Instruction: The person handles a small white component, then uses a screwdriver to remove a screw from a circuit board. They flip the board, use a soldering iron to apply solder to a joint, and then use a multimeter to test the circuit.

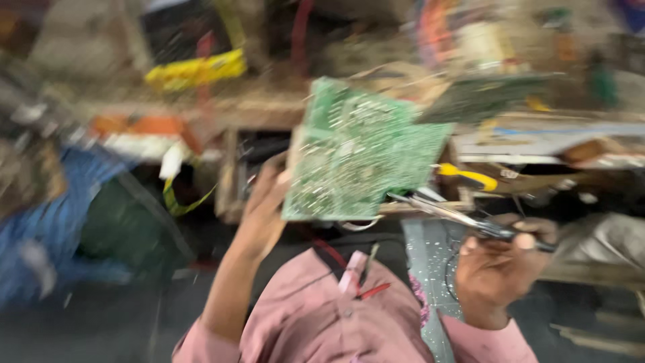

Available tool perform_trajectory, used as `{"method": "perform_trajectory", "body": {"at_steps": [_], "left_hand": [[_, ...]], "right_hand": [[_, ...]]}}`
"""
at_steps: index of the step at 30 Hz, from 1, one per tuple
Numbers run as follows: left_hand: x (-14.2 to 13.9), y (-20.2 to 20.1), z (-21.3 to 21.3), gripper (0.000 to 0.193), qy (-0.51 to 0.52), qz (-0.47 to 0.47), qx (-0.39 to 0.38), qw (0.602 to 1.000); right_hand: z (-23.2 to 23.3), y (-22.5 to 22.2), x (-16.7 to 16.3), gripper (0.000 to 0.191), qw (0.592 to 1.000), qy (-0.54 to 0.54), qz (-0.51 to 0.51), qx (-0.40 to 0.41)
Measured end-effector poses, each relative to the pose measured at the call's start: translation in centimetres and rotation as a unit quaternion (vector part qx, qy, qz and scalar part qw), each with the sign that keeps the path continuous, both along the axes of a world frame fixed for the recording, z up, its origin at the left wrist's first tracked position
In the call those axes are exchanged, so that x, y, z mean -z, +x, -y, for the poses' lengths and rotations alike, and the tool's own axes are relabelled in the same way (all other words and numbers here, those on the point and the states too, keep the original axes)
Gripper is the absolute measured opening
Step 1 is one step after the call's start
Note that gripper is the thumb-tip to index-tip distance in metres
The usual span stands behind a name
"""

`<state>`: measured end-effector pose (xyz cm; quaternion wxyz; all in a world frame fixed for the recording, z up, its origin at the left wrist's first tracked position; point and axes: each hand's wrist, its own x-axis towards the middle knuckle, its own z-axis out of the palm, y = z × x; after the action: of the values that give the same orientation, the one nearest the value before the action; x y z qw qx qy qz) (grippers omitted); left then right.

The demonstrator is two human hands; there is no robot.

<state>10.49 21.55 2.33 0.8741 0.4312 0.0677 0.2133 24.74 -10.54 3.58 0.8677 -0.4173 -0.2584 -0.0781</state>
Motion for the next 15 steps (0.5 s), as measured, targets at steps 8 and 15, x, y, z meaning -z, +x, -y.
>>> {"method": "perform_trajectory", "body": {"at_steps": [8, 15], "left_hand": [[-2.8, 0.6, 0.0, 0.047, 0.110, -0.061, -0.156, 0.980], [-3.6, -2.6, 1.1, 0.035, 0.248, 0.028, -0.294, 0.923]], "right_hand": [[6.4, 16.2, -9.9, 0.039, 0.961, 0.010, 0.114, 0.253], [-0.6, 40.3, -9.2, 0.041, 0.788, -0.430, 0.330, 0.292]]}}
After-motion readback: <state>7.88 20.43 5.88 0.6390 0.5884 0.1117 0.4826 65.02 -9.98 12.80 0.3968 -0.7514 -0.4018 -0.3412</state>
